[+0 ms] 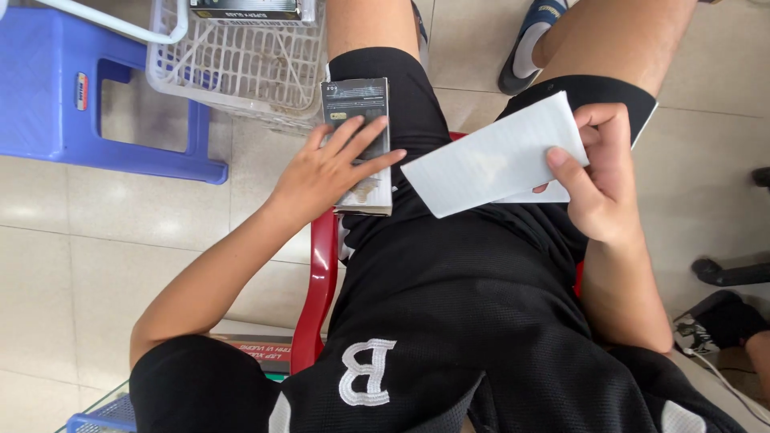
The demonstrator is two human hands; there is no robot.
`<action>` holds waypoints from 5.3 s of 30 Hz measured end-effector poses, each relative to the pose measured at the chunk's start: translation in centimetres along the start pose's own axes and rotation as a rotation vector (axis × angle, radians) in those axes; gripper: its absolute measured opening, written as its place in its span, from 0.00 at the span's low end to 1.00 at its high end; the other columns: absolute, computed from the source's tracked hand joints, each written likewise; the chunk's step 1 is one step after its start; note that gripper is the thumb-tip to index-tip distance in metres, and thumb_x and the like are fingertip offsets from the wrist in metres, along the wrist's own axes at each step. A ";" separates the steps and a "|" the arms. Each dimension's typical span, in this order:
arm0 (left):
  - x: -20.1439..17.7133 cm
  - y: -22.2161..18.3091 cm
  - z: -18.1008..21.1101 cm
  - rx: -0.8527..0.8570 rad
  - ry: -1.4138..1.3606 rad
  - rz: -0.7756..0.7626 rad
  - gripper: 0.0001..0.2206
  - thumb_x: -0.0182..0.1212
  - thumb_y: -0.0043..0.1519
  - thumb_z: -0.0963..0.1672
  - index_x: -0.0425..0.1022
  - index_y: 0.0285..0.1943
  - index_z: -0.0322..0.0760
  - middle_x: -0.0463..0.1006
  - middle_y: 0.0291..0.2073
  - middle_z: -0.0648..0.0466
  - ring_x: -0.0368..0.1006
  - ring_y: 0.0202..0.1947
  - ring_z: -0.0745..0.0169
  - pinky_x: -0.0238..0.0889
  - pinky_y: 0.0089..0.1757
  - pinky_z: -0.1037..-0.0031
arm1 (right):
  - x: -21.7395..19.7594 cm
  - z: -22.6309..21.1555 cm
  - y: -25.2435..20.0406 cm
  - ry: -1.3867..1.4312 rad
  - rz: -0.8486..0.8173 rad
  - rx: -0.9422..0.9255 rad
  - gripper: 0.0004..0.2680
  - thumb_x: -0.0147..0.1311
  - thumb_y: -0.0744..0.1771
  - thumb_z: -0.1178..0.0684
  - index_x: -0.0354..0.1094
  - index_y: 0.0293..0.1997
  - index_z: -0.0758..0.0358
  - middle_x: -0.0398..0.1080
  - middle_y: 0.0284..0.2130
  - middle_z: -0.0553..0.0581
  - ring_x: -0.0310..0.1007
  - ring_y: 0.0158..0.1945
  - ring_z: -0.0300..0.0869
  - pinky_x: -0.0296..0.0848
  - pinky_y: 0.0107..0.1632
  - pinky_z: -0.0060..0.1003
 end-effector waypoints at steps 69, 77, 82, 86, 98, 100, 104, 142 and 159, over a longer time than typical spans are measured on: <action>-7.8 4.0 4.9 -0.241 -0.685 0.544 0.50 0.84 0.44 0.47 0.56 0.76 0.42 0.64 0.61 0.41 0.70 0.58 0.39 0.67 0.59 0.48 | 5.6 -10.2 -0.1 -0.897 0.030 -0.282 0.27 0.63 0.70 0.58 0.47 0.75 0.68 0.64 0.65 0.68 0.72 0.63 0.58 0.74 0.62 0.45; -7.0 3.5 4.6 -0.227 -0.723 0.584 0.49 0.84 0.48 0.45 0.54 0.77 0.40 0.63 0.64 0.39 0.69 0.60 0.38 0.69 0.55 0.58 | 5.2 -10.7 0.6 -0.802 -0.273 -0.323 0.27 0.61 0.66 0.47 0.56 0.72 0.65 0.48 0.73 0.71 0.51 0.75 0.63 0.56 0.75 0.56; -8.7 3.9 4.5 -0.169 -0.648 0.615 0.50 0.84 0.46 0.46 0.53 0.76 0.38 0.64 0.66 0.42 0.69 0.62 0.41 0.66 0.58 0.55 | 0.4 -6.9 0.2 -0.931 -0.189 -0.225 0.26 0.62 0.68 0.47 0.56 0.73 0.65 0.57 0.70 0.69 0.58 0.74 0.58 0.61 0.74 0.53; -8.6 4.2 4.3 -0.290 -0.547 0.486 0.52 0.84 0.44 0.48 0.54 0.78 0.37 0.67 0.64 0.46 0.70 0.60 0.46 0.65 0.56 0.54 | -5.0 -0.6 -0.7 -1.135 0.007 0.137 0.32 0.68 0.65 0.42 0.55 0.73 0.67 0.65 0.58 0.71 0.69 0.57 0.56 0.71 0.58 0.51; -2.2 4.2 3.1 -0.586 -0.344 -0.092 0.61 0.82 0.40 0.57 0.45 0.80 0.41 0.68 0.57 0.41 0.71 0.52 0.41 0.62 0.52 0.38 | -8.4 2.5 -1.8 -0.698 0.117 0.171 0.12 0.67 0.68 0.57 0.66 0.48 0.73 0.78 0.38 0.61 0.81 0.41 0.40 0.77 0.43 0.32; -2.2 3.9 2.9 -0.605 -0.338 -0.156 0.61 0.82 0.40 0.58 0.43 0.80 0.42 0.68 0.57 0.40 0.70 0.53 0.40 0.57 0.54 0.32 | -8.2 2.3 -1.8 -0.653 0.120 0.087 0.09 0.66 0.70 0.60 0.66 0.49 0.73 0.78 0.38 0.60 0.80 0.42 0.40 0.77 0.45 0.30; -2.5 3.9 2.9 -0.582 -0.332 -0.110 0.60 0.78 0.37 0.62 0.46 0.77 0.40 0.65 0.61 0.36 0.64 0.60 0.35 0.50 0.51 0.24 | -6.7 0.0 -1.2 -0.597 0.090 -0.170 0.06 0.65 0.71 0.65 0.69 0.49 0.71 0.79 0.38 0.61 0.80 0.40 0.39 0.77 0.44 0.27; -3.9 3.8 8.3 0.202 -2.067 -0.009 0.44 0.54 0.61 0.67 0.66 0.64 0.26 0.71 0.49 0.50 0.70 0.47 0.63 0.66 0.50 0.72 | 7.5 -12.5 3.7 -0.542 -0.321 -0.620 0.06 0.67 0.63 0.57 0.71 0.34 0.64 0.74 0.49 0.61 0.75 0.50 0.50 0.73 0.48 0.41; -4.9 4.4 8.3 0.255 -2.095 -0.187 0.46 0.55 0.59 0.68 0.65 0.69 0.27 0.72 0.46 0.52 0.69 0.45 0.64 0.65 0.48 0.74 | 5.3 -11.2 4.3 -0.492 -0.344 -0.470 0.08 0.71 0.61 0.55 0.73 0.33 0.62 0.78 0.43 0.56 0.76 0.43 0.45 0.73 0.46 0.37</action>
Point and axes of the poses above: each hand's wrist, its own y-axis towards the middle knuckle, its own x-axis out of the palm, z = x × y, the point moved 6 cm from there along y, towards the middle knuckle
